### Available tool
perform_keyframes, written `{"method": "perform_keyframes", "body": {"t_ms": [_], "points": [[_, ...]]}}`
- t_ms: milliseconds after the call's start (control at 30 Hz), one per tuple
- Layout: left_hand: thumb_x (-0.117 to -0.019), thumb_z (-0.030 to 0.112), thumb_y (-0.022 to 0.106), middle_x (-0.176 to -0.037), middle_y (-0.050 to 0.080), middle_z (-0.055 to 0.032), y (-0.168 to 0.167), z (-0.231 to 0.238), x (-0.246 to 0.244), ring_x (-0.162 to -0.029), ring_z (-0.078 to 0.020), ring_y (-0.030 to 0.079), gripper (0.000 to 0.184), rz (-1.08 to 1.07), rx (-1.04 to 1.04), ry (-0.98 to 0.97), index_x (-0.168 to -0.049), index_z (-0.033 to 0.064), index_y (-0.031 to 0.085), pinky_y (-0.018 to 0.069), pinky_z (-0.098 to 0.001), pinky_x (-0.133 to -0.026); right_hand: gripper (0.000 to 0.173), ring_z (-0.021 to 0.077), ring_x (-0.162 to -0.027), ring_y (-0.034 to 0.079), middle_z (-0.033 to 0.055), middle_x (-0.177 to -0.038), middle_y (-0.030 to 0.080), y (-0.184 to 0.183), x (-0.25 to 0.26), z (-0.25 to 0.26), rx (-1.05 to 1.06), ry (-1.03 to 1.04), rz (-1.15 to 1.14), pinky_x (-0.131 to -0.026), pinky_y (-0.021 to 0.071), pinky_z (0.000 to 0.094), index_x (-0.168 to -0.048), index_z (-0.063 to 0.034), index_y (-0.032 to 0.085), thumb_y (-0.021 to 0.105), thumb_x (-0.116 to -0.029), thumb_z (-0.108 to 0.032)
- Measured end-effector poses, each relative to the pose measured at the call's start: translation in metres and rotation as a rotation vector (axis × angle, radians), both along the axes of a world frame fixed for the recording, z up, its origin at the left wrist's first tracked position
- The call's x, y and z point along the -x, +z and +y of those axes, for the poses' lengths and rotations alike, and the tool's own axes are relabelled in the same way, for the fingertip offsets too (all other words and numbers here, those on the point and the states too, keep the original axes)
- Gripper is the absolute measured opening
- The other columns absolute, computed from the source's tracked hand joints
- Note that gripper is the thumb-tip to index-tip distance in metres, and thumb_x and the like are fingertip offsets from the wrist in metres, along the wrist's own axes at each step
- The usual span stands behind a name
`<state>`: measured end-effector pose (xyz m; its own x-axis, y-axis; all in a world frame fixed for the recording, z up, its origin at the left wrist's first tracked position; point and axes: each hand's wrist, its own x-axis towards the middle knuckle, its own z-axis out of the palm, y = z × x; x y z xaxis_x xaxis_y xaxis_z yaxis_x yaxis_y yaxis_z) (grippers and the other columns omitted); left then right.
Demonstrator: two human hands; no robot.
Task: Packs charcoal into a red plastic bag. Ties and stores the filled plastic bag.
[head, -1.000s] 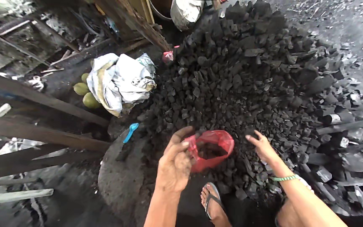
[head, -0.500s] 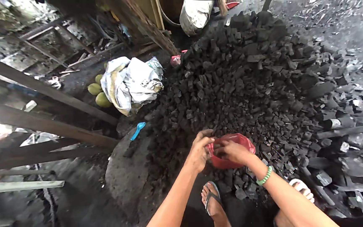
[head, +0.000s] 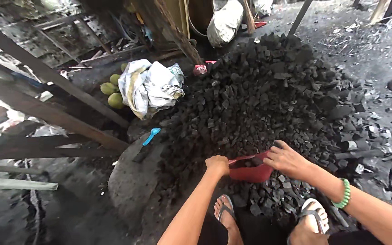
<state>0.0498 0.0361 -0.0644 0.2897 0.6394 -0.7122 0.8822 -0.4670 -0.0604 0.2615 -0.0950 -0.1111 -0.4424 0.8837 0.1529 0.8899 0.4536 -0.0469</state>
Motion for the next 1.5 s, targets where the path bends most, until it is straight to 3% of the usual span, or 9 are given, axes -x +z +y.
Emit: {"method": "perform_keyframes", "body": {"t_ms": [133, 267, 400, 600, 867, 1133, 1267, 1367, 1500], "points": [[-0.1018, 0.021, 0.062, -0.102, 0.067, -0.0225, 0.008, 0.01, 0.003, -0.096, -0.033, 0.064, 0.029, -0.552, 0.188, 0.204, -0.107, -0.007, 0.068, 0.0514, -0.0519, -0.087, 0.007, 0.0283, -0.076, 0.07, 0.0069, -0.072, 0.067, 0.027, 0.049, 0.011, -0.279, 0.07, 0.177, -0.087, 0.0539, 0.0573, -0.091, -0.0079, 0.071, 0.071, -0.0858, -0.003], [-0.1105, 0.03, 0.037, -0.053, 0.045, 0.0084, 0.026, -0.011, -0.005, -0.042, -0.0001, 0.038, 0.043, -1.203, 0.715, 0.776, -0.072, 0.0176, 0.051, 0.0318, -0.0159, -0.04, 0.019, 0.0323, -0.085, 0.072, 0.0125, -0.091, 0.074, 0.066, 0.068, 0.03, -0.273, -0.021, 0.4, -0.09, 0.052, 0.0597, -0.105, -0.0023, 0.073, 0.073, -0.0863, -0.005], [-0.1096, 0.049, 0.029, -0.059, 0.048, 0.0079, 0.036, -0.012, 0.01, -0.043, 0.0011, 0.036, 0.047, -1.261, 0.879, 0.741, -0.091, 0.0169, 0.059, 0.0298, -0.0137, -0.039, 0.024, 0.0417, -0.086, 0.071, 0.0198, -0.087, 0.072, 0.095, 0.033, 0.041, -0.322, -0.253, 0.345, -0.088, 0.0508, 0.065, -0.105, 0.0026, 0.069, 0.078, -0.0842, -0.005], [-0.0939, 0.007, 0.069, -0.096, 0.066, -0.0079, 0.03, -0.033, 0.005, -0.076, -0.0102, 0.059, 0.033, -1.297, 0.456, 0.325, -0.125, 0.0018, 0.061, 0.051, -0.0278, -0.067, 0.036, 0.0387, -0.086, 0.068, 0.0225, -0.102, 0.07, 0.073, 0.013, 0.038, -0.129, -0.501, 0.658, -0.076, 0.0531, 0.0622, -0.108, 0.0032, 0.072, 0.08, -0.0878, -0.026], [-0.0961, 0.005, 0.062, -0.089, 0.068, -0.0077, 0.032, -0.043, -0.002, -0.072, -0.0119, 0.06, 0.018, -1.456, 0.196, 0.245, -0.113, 0.0036, 0.069, 0.0512, -0.0315, -0.065, 0.026, -0.0024, -0.066, 0.061, -0.0056, -0.081, 0.07, 0.05, 0.04, 0.017, 0.092, -0.348, 1.457, -0.062, 0.0527, 0.0165, -0.104, -0.005, 0.073, 0.049, -0.1063, -0.015], [-0.0968, 0.002, 0.065, -0.117, 0.07, -0.0213, 0.026, -0.033, 0.037, -0.11, -0.0402, 0.066, 0.029, -0.515, 0.012, -0.218, -0.126, 0.0025, 0.068, 0.0497, -0.0597, -0.097, 0.017, 0.0088, -0.074, 0.063, 0.005, -0.086, 0.07, -0.003, 0.102, -0.013, 0.205, -0.521, 1.399, -0.071, 0.0547, 0.0306, -0.098, 0.0, 0.073, 0.057, -0.1019, -0.006], [-0.1009, 0.003, 0.059, -0.111, 0.071, -0.023, 0.017, -0.018, 0.048, -0.105, -0.0433, 0.067, 0.025, -0.526, -0.144, -0.069, -0.123, 0.0046, 0.07, 0.05, -0.0641, -0.092, 0.021, 0.0062, -0.069, 0.06, 0.0027, -0.077, 0.066, -0.029, 0.11, -0.018, 0.385, -0.544, 1.46, -0.069, 0.0527, 0.0271, -0.094, 0.0002, 0.072, 0.057, -0.1038, -0.01], [-0.1013, 0.001, 0.059, -0.096, 0.071, -0.0134, 0.017, 0.0, 0.061, -0.079, -0.0235, 0.068, 0.027, -0.756, 0.062, 0.184, -0.127, 0.0061, 0.066, 0.0563, -0.0413, -0.074, 0.021, 0.0083, -0.073, 0.062, 0.0047, -0.082, 0.068, -0.044, 0.093, -0.019, 0.479, -0.549, 1.429, -0.072, 0.0536, 0.0296, -0.097, 0.001, 0.072, 0.056, -0.1041, -0.01], [-0.1016, -0.001, 0.055, -0.093, 0.071, -0.0098, 0.027, -0.009, 0.071, -0.061, -0.0102, 0.06, 0.04, -1.119, 0.333, 0.672, -0.14, 0.0099, 0.053, 0.0494, -0.0228, -0.055, 0.038, 0.0279, -0.107, 0.067, 0.0169, -0.129, 0.065, -0.083, 0.03, -0.033, 0.493, -0.767, 1.468, -0.088, 0.0579, 0.0471, -0.136, -0.0023, 0.059, 0.063, -0.0995, -0.009]]}}
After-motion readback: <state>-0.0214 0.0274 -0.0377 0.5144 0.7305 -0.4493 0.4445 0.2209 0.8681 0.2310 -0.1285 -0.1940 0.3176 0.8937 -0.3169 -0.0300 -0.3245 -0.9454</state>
